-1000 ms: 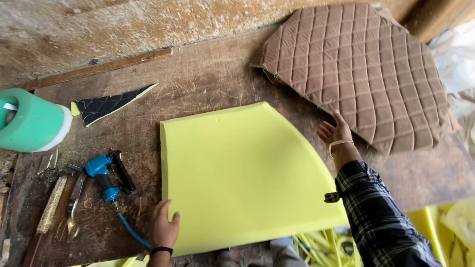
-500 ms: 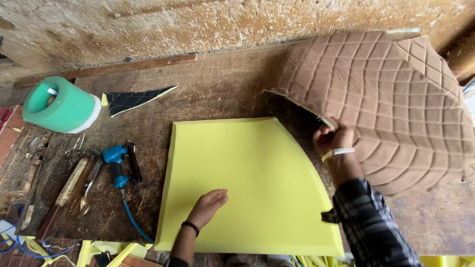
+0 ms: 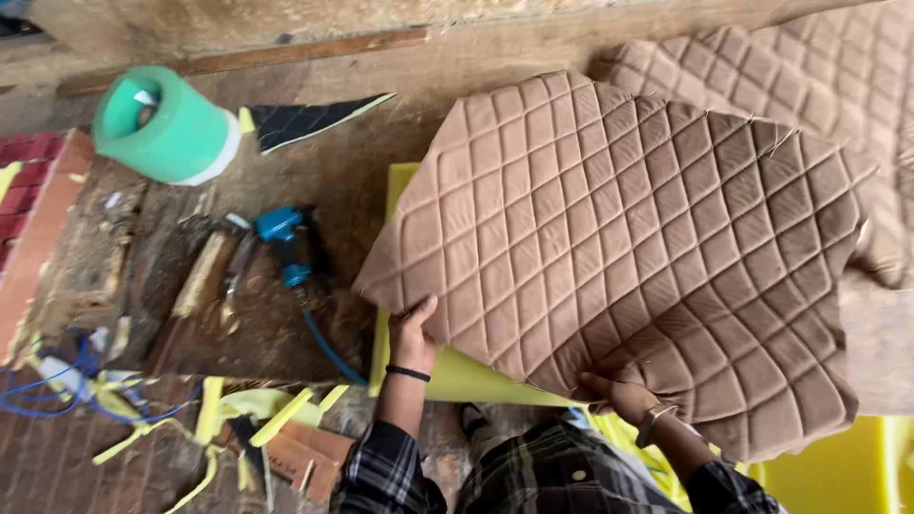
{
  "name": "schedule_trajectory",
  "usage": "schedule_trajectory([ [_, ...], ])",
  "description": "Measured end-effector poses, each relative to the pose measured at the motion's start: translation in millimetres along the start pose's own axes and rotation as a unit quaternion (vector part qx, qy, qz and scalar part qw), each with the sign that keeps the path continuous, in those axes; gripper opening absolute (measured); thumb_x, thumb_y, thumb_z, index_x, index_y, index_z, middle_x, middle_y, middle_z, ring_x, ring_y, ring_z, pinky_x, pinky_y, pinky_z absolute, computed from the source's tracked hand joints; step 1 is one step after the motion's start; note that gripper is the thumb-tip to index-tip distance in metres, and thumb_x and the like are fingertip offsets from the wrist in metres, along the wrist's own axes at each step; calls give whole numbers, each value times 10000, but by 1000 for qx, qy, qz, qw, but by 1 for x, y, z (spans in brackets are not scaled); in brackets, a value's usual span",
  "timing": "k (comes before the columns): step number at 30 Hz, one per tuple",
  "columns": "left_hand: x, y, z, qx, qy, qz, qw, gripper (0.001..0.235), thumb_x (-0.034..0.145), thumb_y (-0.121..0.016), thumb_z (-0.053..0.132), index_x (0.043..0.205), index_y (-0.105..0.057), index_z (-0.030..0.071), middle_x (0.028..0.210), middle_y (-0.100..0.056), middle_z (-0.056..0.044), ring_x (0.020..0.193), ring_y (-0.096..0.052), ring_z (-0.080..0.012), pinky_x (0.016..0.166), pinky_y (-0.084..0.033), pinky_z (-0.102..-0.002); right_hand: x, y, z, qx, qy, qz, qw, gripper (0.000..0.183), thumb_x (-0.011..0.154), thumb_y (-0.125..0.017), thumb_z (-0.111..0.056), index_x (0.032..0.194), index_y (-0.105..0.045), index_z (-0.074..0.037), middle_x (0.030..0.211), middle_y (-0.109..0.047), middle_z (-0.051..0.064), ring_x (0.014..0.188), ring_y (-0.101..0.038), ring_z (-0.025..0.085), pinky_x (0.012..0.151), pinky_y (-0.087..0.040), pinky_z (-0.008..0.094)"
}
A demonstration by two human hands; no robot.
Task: The person staples a brown quilted fabric onto a foam cushion using a pneumatic staple gun, trims excess fabric with scissors, and then places a yellow foam sheet and a second quilted cover on the workbench.
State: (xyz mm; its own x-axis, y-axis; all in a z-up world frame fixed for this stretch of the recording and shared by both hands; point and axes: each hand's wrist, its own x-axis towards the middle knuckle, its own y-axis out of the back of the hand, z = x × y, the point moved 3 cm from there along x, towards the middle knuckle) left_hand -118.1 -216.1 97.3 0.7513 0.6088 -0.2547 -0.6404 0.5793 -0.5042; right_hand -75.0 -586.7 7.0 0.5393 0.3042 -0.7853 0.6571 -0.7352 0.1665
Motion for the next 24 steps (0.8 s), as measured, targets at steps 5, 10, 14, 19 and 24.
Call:
schedule_trajectory([
  [5, -31, 112, 25, -111, -21, 84, 990, 650, 728, -811, 77, 1327, -580, -23, 1268, -685, -101, 1163, -666, -292, 1043, -520, -463, 2, -55, -6, -5, 11, 36, 999, 585, 829, -679, -610, 907, -820, -47, 762, -791, 82, 630, -721, 199, 618, -548, 259],
  [10, -45, 188, 12, 270, 14, 303, 914, 660, 822, -839, 190, 1362, -543, -46, 1354, -642, -156, 1199, -625, -347, 1090, -469, -536, 13, -94, 23, 107, -61, 54, 991, 740, 892, -657, -617, 751, -736, 105, 668, -712, 205, 583, -700, 274, 567, -570, 350],
  [14, -42, 155, 25, 598, -120, 253, 751, 969, 763, -801, 224, 1530, -273, -43, 1584, -271, -263, 1440, -316, -439, 1170, -380, -494, 10, -101, 41, 165, -63, 12, 984, 713, 913, -608, -601, 745, -734, 80, 678, -715, 180, 585, -685, 251, 569, -565, 338],
  [19, -38, 24, -15, 834, -89, -39, 543, 650, 921, -665, 489, 1389, -436, 99, 1694, -124, -249, 1583, -93, -424, 1270, -72, -618, 0, -103, 46, 120, -85, -53, 988, 638, 938, -572, -584, 930, -788, 16, 728, -675, 90, 615, -604, 176, 568, -514, 305],
  [24, -56, -68, -91, 753, -237, -332, 516, 799, 916, -615, 554, 1586, -352, 208, 1692, -181, -166, 1568, -153, -370, 1254, -68, -599, -7, -100, 50, -22, -21, -107, 994, 419, 901, -711, -420, 1052, -795, -38, 785, -686, 17, 660, -606, 122, 590, -535, 299],
])
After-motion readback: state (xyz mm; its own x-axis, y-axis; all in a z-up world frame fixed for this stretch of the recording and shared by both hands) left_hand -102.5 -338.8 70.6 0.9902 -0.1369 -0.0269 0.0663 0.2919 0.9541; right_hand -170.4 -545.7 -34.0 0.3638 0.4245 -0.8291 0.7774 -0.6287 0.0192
